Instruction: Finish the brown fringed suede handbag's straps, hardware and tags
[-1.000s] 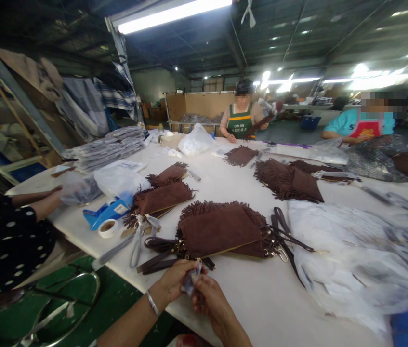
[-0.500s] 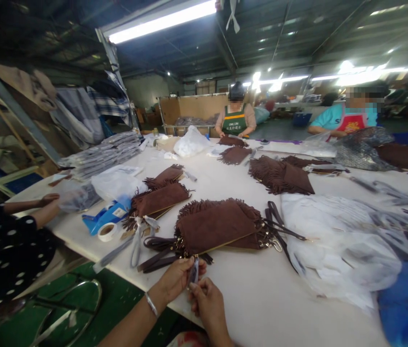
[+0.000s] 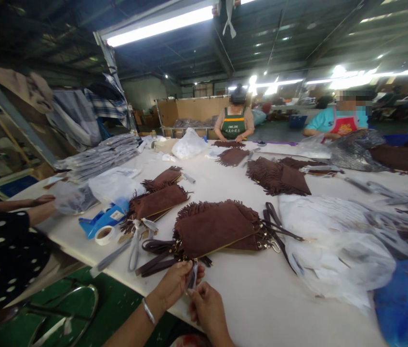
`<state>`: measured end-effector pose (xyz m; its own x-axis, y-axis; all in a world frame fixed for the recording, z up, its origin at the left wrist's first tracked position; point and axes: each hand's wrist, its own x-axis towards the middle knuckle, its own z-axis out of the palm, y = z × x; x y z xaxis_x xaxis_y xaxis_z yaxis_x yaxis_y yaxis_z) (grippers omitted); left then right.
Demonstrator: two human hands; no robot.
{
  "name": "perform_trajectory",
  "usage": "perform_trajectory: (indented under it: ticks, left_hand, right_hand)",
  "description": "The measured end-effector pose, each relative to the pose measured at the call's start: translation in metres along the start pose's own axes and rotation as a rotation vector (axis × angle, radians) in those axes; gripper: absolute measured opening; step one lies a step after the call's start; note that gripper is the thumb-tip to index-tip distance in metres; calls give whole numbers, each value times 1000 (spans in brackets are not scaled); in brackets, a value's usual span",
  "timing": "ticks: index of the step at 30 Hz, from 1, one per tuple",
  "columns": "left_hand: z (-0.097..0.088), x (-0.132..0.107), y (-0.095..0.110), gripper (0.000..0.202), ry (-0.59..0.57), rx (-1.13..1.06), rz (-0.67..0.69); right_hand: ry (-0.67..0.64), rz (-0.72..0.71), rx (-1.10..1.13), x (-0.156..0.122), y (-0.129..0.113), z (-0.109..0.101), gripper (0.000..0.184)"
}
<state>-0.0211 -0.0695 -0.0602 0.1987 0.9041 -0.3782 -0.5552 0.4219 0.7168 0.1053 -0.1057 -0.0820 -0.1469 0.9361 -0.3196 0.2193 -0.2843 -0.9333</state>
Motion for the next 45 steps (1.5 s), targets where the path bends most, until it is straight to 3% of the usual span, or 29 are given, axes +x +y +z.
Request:
perform_trajectory:
  ticks: [5, 24, 31, 33, 35, 38, 40, 42, 45]
  left_hand:
    - [-1, -1, -2, 30, -28, 50, -5]
    - [6, 8, -6, 30, 69, 18, -59]
    - [6, -3, -2, 39, 88, 97, -10]
    - [3, -8, -6, 39, 120, 244, 28]
    - [3, -13, -15, 32, 127, 395, 54]
    - [7, -19, -29, 16, 46, 575, 122]
    - [8, -22, -30, 11, 4, 699, 201]
    - [2, -25, -21, 16, 103, 826, 313]
    - [-15, -23, 6, 22, 434, 1028, 561]
  right_hand:
    - [-43, 4, -22, 0, 2, -1, 24]
    - [-73, -5, -46, -1, -4, -1, 19]
    - [-159, 18, 32, -8, 5, -6, 18]
    - [-115, -12, 26, -8, 5, -16, 23]
    - [26, -51, 12, 0, 0, -30, 28]
    - [236, -31, 101, 24, -17, -48, 38]
    - [272, 47, 240, 44, -31, -53, 42]
    - [254, 118, 365, 60, -40, -54, 40]
    - [216, 150, 464, 74, -44, -52, 38]
